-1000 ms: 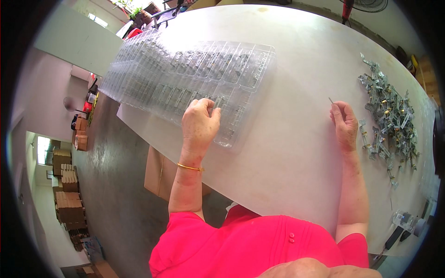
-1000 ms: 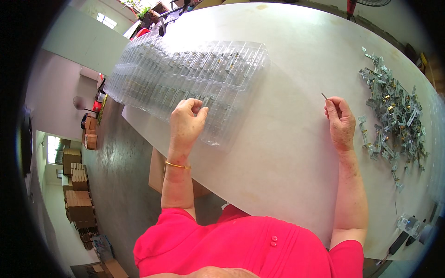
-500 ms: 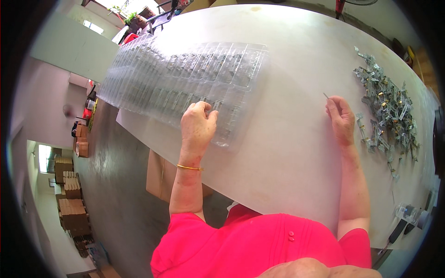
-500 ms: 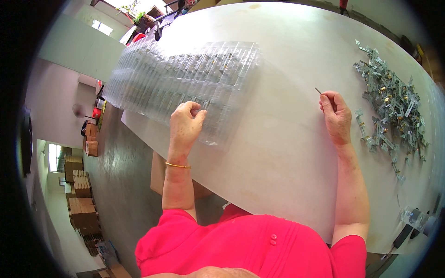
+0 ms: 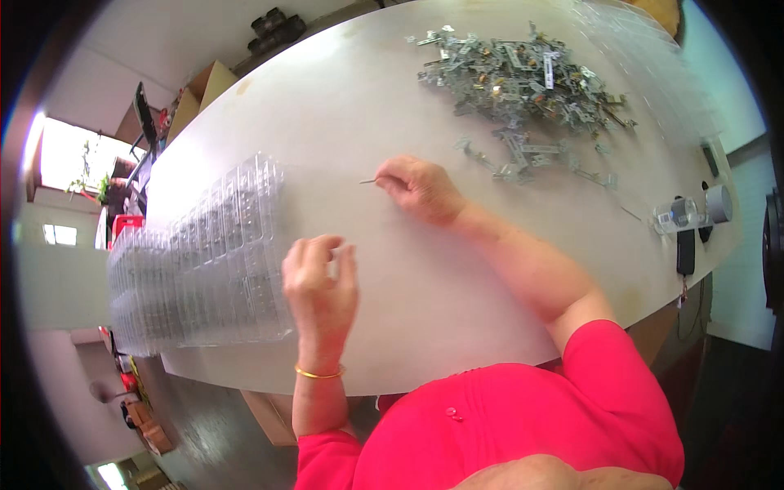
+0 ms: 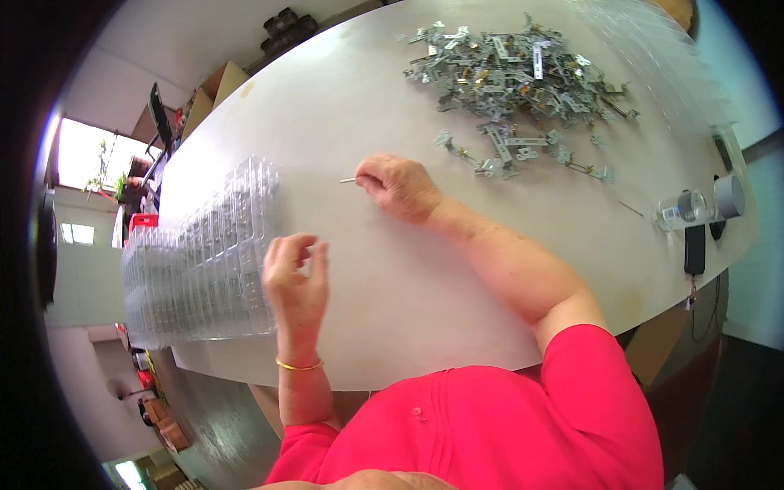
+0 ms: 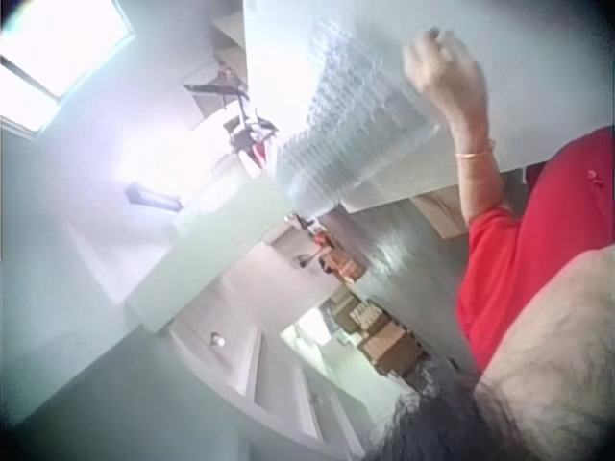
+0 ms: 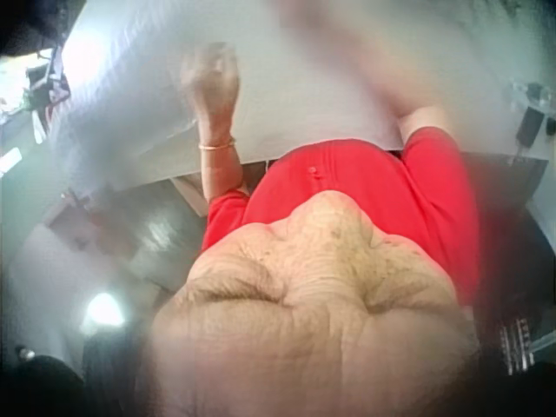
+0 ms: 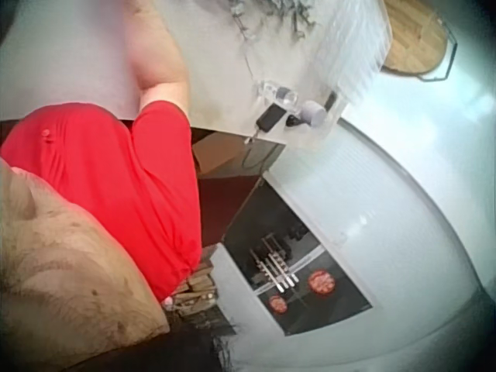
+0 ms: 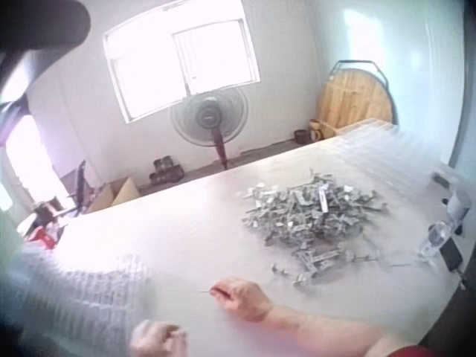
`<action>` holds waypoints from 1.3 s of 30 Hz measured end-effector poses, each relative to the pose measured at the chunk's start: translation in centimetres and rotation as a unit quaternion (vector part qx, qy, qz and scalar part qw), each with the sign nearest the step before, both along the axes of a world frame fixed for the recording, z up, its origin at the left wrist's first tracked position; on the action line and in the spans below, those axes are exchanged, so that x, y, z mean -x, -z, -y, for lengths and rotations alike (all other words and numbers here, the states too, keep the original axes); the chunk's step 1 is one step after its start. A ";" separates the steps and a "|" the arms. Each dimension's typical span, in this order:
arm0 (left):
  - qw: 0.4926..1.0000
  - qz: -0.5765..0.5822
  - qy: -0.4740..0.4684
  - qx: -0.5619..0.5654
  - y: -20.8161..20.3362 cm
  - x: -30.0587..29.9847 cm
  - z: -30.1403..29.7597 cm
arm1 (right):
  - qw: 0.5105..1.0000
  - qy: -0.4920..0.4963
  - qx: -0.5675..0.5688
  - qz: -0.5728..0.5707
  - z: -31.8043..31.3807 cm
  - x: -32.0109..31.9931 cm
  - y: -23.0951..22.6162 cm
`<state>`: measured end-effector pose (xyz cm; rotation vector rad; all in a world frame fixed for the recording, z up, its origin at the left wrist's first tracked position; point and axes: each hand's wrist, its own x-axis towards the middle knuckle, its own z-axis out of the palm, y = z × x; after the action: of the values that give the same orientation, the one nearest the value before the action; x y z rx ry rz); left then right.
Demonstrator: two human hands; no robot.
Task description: Assembling small metal hinge components and placing them into a plastic organizational tray.
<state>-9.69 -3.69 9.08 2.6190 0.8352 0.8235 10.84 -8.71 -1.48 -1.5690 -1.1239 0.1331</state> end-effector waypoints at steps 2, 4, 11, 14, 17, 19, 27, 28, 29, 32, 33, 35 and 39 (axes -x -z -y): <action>0.998 0.004 0.069 0.013 0.4 -3.2 1.8 | 0.999 -0.012 0.010 0.030 0.5 -0.2 0.0; 0.985 0.007 0.173 -0.018 0.4 -5.9 3.1 | 0.999 -0.041 0.030 0.013 0.5 -0.5 0.1; 0.969 -0.034 0.242 -0.043 1.6 -14.2 3.0 | 0.861 -0.270 -0.105 -0.418 0.2 0.6 1.1; 0.969 -0.099 0.221 -0.041 2.8 -17.3 2.4 | 0.946 -0.211 -0.045 -0.242 0.8 -0.1 0.8; 0.948 -0.125 0.285 -0.066 4.7 -19.1 1.1 | 0.988 -0.147 0.020 -0.050 0.8 -0.4 0.2; 0.927 -0.079 0.345 -0.126 5.2 -19.9 1.2 | 0.992 -0.119 0.042 0.018 0.6 -0.5 0.2; 0.894 -0.212 0.366 -0.149 5.1 -20.5 2.1 | 0.984 -0.082 0.143 0.064 -0.1 -0.4 0.2; 0.891 -0.201 0.373 -0.159 5.2 -20.5 2.1 | 0.984 -0.081 0.143 0.066 0.0 -0.4 0.3; 0.892 -0.199 0.373 -0.160 5.5 -20.4 2.1 | 0.988 -0.078 0.121 0.057 0.2 -0.3 0.5; 0.889 -0.151 0.379 -0.207 5.9 -19.9 2.0 | 0.991 -0.082 0.091 0.058 0.1 -0.3 0.6; 0.900 -0.110 0.366 -0.210 5.5 -19.7 2.1 | 0.990 -0.089 0.084 0.064 0.1 -0.2 0.5; 0.913 -0.071 0.341 -0.211 4.9 -19.1 2.2 | 0.991 -0.098 0.083 0.046 0.3 -0.1 0.5; 0.959 0.035 0.280 0.009 0.8 -16.3 2.9 | 0.982 -0.149 -0.030 -0.116 0.4 -0.6 1.8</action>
<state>6.58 -6.60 8.29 2.5804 0.0589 0.7268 11.43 -9.08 -3.27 -1.2883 -1.1590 0.4660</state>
